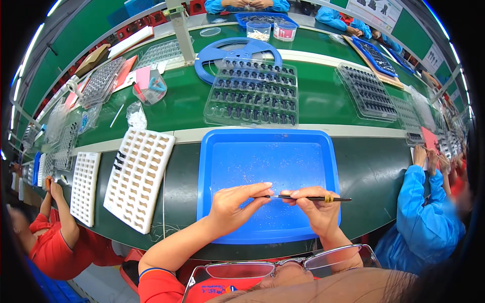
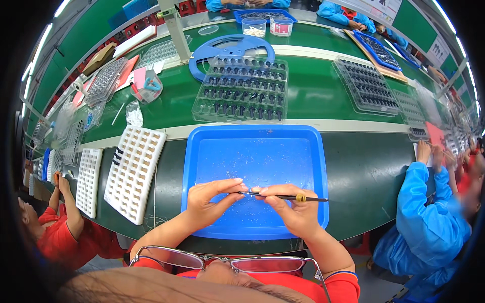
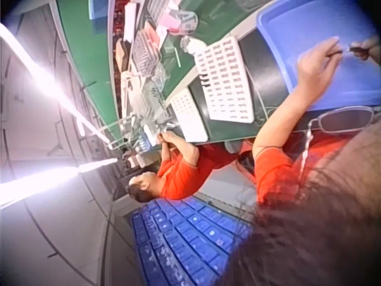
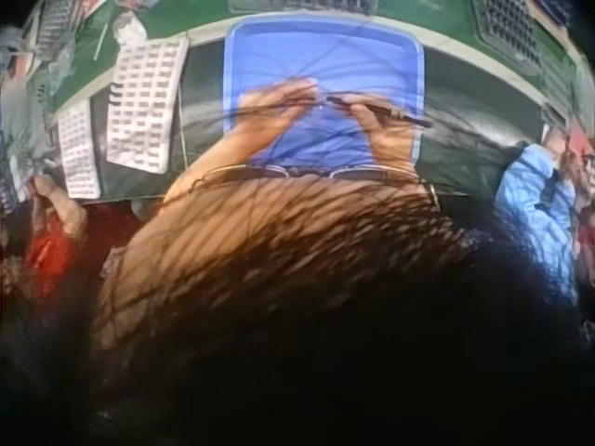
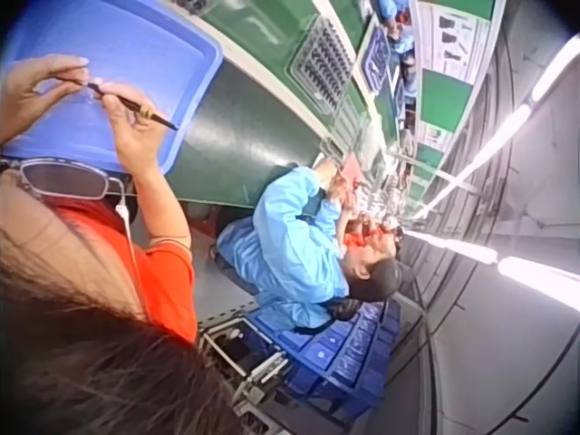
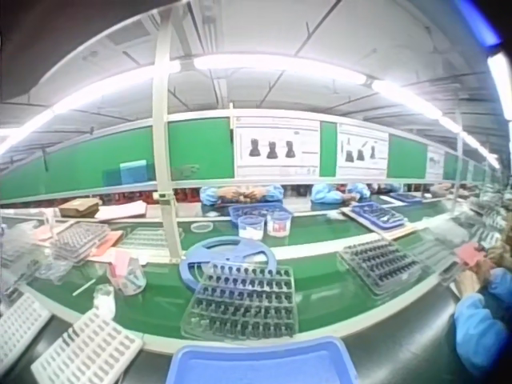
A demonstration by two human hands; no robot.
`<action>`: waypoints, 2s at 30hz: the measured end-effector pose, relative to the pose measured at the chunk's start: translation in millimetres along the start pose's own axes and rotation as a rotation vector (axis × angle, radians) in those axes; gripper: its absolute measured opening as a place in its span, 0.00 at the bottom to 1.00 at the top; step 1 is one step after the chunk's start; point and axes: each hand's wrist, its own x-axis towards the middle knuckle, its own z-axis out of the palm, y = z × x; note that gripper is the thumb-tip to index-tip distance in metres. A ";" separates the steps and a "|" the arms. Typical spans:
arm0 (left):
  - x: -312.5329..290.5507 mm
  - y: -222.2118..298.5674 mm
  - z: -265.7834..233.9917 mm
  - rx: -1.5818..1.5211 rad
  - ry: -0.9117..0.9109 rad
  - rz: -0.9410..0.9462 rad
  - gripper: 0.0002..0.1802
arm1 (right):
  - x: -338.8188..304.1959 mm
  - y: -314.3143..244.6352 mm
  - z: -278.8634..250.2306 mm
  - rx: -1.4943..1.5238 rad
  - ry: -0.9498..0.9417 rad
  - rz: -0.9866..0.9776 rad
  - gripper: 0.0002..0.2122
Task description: Assembling small electronic components at a factory workbench using a pickup tool.
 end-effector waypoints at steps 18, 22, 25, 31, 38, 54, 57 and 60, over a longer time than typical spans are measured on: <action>-2.9 -2.1 0.7 0.030 0.026 0.031 0.19 | 1.3 0.4 1.9 -0.048 -0.040 -0.024 0.06; -2.5 0.1 0.3 0.023 0.014 0.012 0.20 | 1.6 4.1 1.9 -0.074 -0.029 -0.066 0.07; -3.6 -1.5 0.2 0.026 0.013 0.008 0.20 | 2.4 5.5 2.7 -0.053 -0.034 -0.055 0.07; -3.8 -1.3 0.3 0.005 0.024 0.008 0.19 | 0.5 3.9 0.2 0.010 -0.054 -0.010 0.06; -3.1 -0.2 1.4 -0.017 0.064 0.019 0.13 | 0.7 4.0 0.7 0.022 -0.062 -0.029 0.07; -2.5 -1.7 0.3 0.053 0.064 0.046 0.18 | 5.9 -5.4 -11.4 0.003 0.072 0.065 0.08; -3.2 -6.2 0.3 0.068 0.057 0.054 0.21 | 7.5 -7.1 -13.4 -0.188 0.002 0.165 0.07; -0.4 -5.9 -1.1 0.051 0.054 0.012 0.22 | 10.4 -3.5 -15.2 -0.477 -0.062 0.189 0.06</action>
